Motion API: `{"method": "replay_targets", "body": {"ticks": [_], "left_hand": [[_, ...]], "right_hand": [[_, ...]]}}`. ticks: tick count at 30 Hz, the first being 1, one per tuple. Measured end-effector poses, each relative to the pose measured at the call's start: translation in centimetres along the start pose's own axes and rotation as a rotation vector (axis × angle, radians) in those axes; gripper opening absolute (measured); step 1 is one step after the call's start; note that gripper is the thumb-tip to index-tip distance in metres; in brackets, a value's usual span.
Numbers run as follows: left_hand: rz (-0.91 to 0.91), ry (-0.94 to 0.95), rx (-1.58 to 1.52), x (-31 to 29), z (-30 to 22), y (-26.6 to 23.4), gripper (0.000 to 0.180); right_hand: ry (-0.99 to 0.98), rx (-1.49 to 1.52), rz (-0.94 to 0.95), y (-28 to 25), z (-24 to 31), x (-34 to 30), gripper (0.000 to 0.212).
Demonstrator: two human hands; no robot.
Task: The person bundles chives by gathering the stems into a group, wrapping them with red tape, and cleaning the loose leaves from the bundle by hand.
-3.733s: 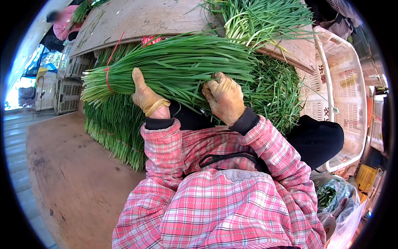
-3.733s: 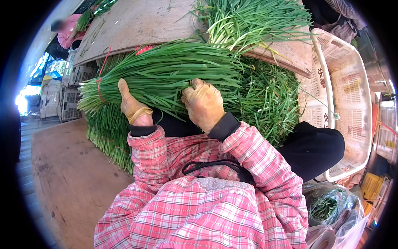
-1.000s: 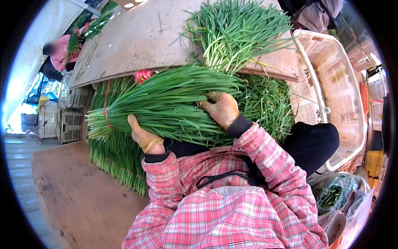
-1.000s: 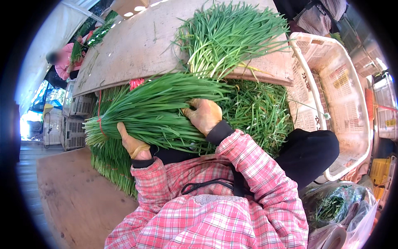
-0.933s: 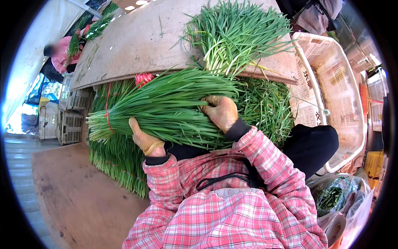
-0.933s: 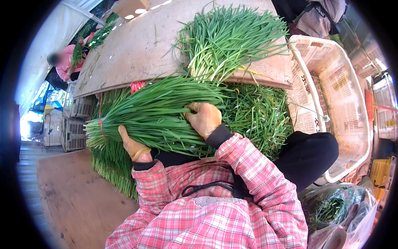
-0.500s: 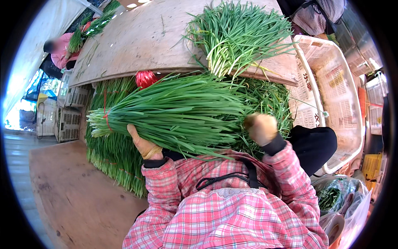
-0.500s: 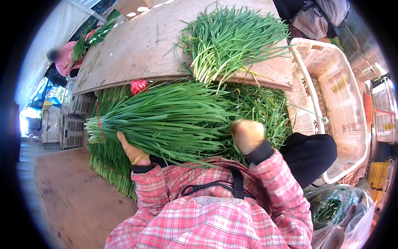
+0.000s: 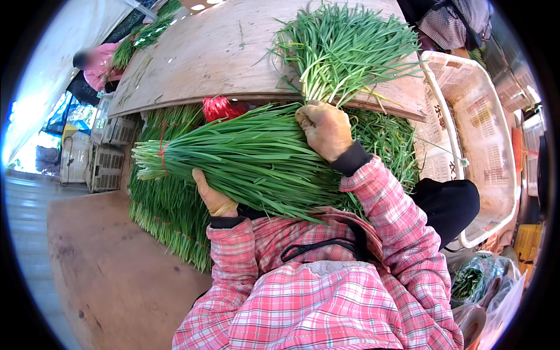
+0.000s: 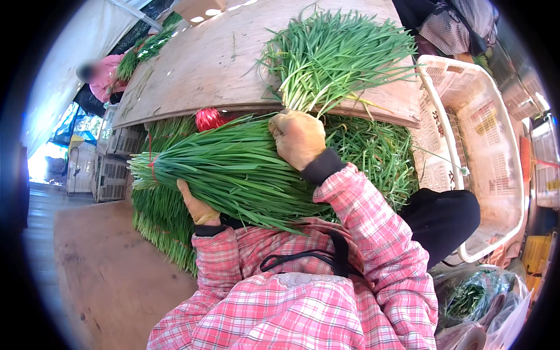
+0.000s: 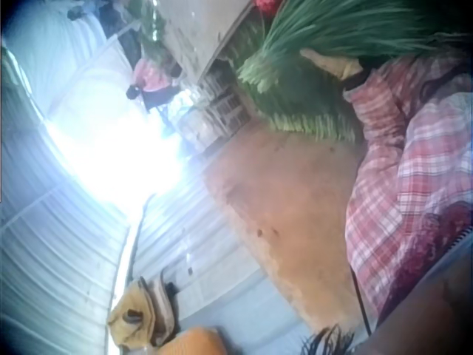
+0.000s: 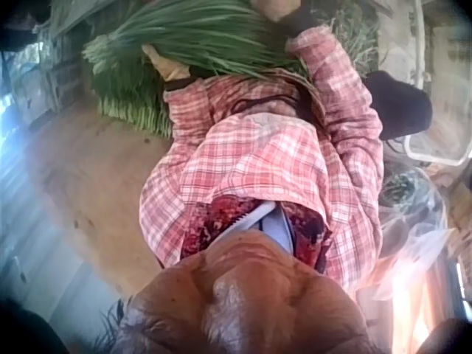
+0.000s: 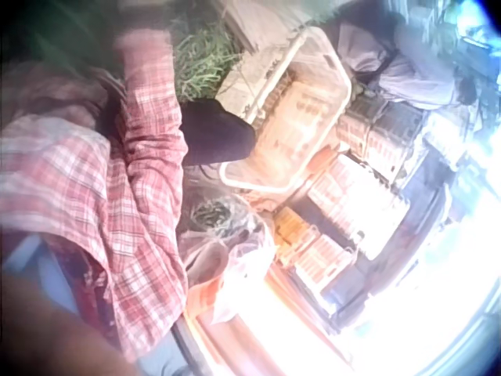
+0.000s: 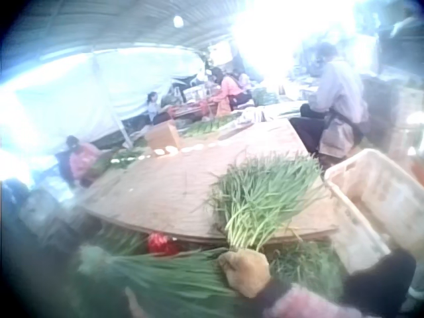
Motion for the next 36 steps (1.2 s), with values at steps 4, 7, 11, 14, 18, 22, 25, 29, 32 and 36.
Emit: {"method": "replay_targets", "body": {"ticks": [4, 7, 11, 14, 18, 22, 25, 29, 32, 36], "left_hand": [[0.031, 0.033, 0.070, 0.2, -0.4, -0.7, 0.060], [0.082, 0.166, 0.178, 0.2, -0.7, -0.8, 0.059], [0.082, 0.255, 0.236, -0.4, 0.0, 1.8, 0.048], [0.076, 0.280, 0.348, -0.1, -0.4, 0.8, 0.045], [0.055, 0.265, 0.313, -0.3, -0.7, 0.3, 0.049], [0.053, 0.246, 0.236, -0.1, -0.6, -0.1, 0.054], [0.058, 0.247, 0.233, -0.1, -0.4, 0.0, 0.055], [0.064, 0.230, 0.198, -0.2, -0.5, -0.1, 0.056], [0.054, 0.176, 0.143, 0.3, -0.5, -2.0, 0.056], [-0.026, 0.066, -0.013, -0.8, 0.4, -0.4, 0.054]], "right_hand": [[0.200, 0.296, -0.136, -2.2, -0.5, -1.3, 0.010], [0.361, 0.477, -0.101, -2.2, -2.1, -3.4, 0.005], [0.054, -0.258, 0.106, -3.2, -2.0, -5.1, 0.004], [0.079, -0.442, 0.210, -3.5, -4.4, -6.6, 0.007], [0.043, -0.140, -0.004, -7.4, -1.2, -3.7, 0.014], [-0.235, -0.239, 0.276, -1.6, 4.0, -3.1, 0.017], [-0.224, -0.150, 0.244, 1.7, 4.5, -2.8, 0.024], [-0.153, 0.077, 0.146, 0.4, 5.3, -3.0, 0.016], [-0.148, 0.078, 0.149, -1.3, 6.5, -4.1, 0.012], [-0.217, 0.106, 0.379, 0.9, 7.4, -10.0, 0.010]]}}
Point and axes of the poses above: each hand's wrist, its own x-axis towards the middle knuckle, its own y-axis out of the palm, z = x × y, the point moved 8 cm from there along x, towards the middle knuckle, and after that the axes turned 15 degrees about -x, right-handed, at the moved point
